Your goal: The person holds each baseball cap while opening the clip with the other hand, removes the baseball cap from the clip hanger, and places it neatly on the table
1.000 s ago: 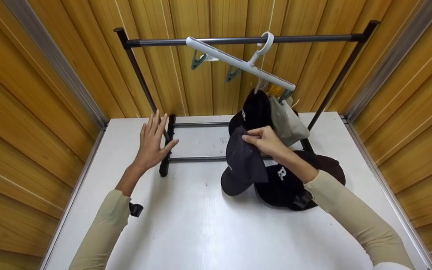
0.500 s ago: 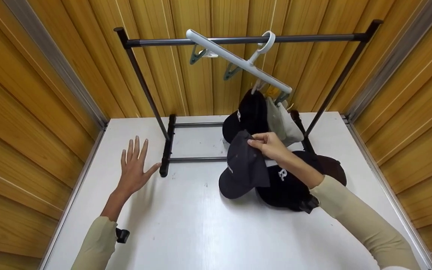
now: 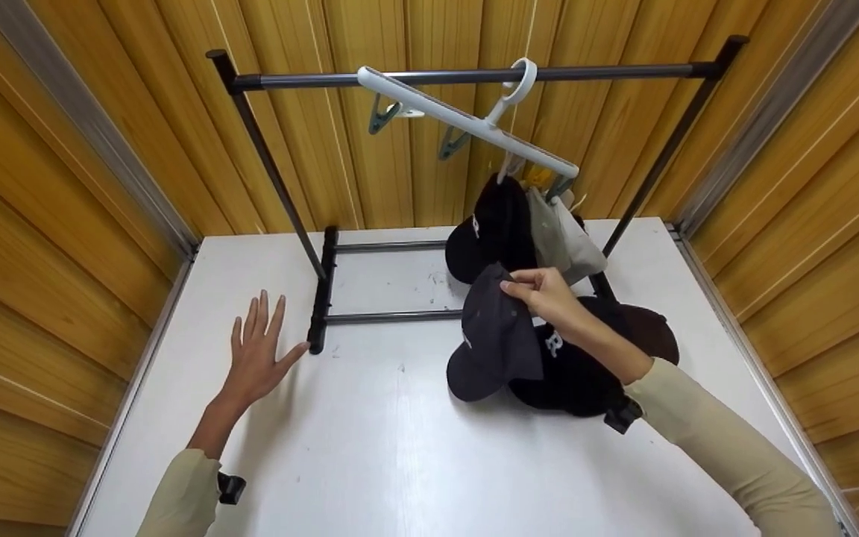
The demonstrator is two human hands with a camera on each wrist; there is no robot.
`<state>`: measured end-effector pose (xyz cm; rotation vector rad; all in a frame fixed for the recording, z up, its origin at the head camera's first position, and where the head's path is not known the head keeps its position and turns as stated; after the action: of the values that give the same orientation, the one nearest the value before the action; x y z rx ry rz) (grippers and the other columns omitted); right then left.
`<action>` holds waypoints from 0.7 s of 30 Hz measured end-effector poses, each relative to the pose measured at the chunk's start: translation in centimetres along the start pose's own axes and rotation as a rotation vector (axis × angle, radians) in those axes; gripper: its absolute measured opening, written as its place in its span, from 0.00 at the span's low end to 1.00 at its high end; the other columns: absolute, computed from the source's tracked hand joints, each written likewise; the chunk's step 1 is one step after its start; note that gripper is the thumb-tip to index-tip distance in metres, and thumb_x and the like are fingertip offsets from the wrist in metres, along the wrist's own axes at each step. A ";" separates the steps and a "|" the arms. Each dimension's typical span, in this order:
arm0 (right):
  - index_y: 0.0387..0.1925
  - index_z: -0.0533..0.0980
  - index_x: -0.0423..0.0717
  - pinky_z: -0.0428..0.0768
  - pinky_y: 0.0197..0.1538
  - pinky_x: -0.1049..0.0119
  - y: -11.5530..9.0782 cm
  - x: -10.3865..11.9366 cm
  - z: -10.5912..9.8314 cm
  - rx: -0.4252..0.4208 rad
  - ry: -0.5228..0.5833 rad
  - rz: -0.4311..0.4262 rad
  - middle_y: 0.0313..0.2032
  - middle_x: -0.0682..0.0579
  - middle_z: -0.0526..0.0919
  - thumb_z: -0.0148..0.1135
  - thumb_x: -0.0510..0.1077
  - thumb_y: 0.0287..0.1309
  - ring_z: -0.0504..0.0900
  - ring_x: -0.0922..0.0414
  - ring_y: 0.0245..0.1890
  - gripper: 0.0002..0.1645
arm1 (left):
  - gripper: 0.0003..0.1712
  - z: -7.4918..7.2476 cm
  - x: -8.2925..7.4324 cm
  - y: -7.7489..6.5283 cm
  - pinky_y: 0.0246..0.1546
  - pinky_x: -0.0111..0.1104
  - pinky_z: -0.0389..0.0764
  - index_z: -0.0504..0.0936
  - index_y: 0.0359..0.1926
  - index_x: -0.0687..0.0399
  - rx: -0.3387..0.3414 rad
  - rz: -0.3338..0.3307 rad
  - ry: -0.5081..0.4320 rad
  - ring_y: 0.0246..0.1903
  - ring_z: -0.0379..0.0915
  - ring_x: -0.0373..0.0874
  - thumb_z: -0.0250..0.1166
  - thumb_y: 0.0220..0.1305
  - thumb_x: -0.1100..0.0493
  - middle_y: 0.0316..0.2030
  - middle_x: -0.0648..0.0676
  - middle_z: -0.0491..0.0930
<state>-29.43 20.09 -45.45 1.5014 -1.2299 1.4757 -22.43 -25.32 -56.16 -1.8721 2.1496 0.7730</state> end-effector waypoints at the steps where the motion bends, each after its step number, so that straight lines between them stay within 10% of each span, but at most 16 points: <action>1: 0.44 0.82 0.33 0.82 0.30 0.75 -0.1 -0.1 -0.2 -0.003 -0.016 -0.001 0.24 0.62 0.86 0.59 0.38 0.71 0.83 0.69 0.24 0.11 | 0.51 0.0 0.0 -0.1 0.74 0.67 0.35 0.51 0.80 0.62 0.003 0.001 -0.004 0.79 0.34 0.70 0.68 0.67 0.47 0.80 0.72 0.41; 21: 0.49 0.77 0.26 0.79 0.33 0.76 -2.3 -3.0 -3.8 -0.122 -0.127 -0.049 0.26 0.65 0.86 0.57 0.41 0.74 0.80 0.70 0.27 0.17 | 0.50 -0.1 -0.3 -0.3 0.75 0.66 0.35 0.49 0.80 0.65 0.003 -0.013 -0.046 0.79 0.33 0.70 0.66 0.69 0.50 0.80 0.71 0.38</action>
<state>-28.24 24.86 -47.60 1.5515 -1.3237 1.2667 -22.11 -25.06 -56.01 -1.8465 2.1085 0.8018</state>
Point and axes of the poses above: each hand's wrist, its own y-axis towards the middle knuckle, its own z-axis out of the palm, x = y × z, the point moved 1 cm from there along y, towards the middle knuckle
